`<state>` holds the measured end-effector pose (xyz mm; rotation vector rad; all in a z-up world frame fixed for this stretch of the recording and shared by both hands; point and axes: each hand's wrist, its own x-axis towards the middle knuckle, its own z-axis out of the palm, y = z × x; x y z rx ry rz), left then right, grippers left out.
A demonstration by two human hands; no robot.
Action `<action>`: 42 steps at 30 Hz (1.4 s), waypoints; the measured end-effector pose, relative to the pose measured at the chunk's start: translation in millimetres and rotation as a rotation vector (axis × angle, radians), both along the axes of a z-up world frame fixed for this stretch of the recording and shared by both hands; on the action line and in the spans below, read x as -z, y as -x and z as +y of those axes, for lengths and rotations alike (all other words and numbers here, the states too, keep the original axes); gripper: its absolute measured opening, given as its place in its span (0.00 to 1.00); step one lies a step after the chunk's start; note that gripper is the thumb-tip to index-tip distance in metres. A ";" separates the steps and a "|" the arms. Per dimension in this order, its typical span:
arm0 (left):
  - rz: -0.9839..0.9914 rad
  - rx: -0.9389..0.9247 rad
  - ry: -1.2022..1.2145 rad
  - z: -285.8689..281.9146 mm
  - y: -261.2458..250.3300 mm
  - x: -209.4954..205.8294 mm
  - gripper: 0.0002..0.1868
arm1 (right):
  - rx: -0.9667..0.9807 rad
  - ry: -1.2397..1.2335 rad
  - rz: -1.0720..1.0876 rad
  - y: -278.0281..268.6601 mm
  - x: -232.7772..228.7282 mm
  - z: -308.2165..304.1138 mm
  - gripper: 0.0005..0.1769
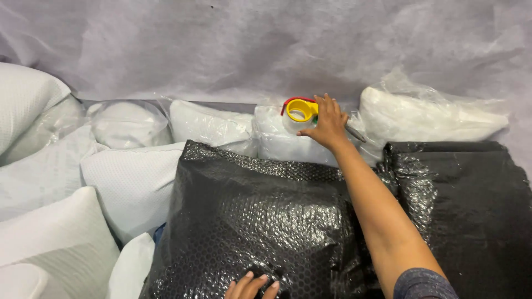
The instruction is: Wrapping a white pillow in a black bubble wrap mailer and sealing it with a tape dispenser.
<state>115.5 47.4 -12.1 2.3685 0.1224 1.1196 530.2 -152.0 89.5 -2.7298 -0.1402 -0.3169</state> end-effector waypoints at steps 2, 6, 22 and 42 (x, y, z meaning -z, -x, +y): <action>-0.003 0.129 -0.053 20.3 -14.4 -7.9 0.13 | -0.011 0.025 0.065 -11.0 -8.7 7.8 0.71; 0.080 0.113 0.150 8.7 -28.5 -9.5 0.11 | -0.043 0.140 0.080 -34.6 0.6 6.0 0.69; 0.225 0.224 0.529 24.2 -54.0 -163.8 0.14 | -0.531 -0.004 -0.512 100.5 -69.6 -10.9 0.67; 0.563 0.382 1.935 -17.0 50.4 -181.5 0.26 | -0.400 -0.907 -0.176 440.6 -73.2 -30.2 0.30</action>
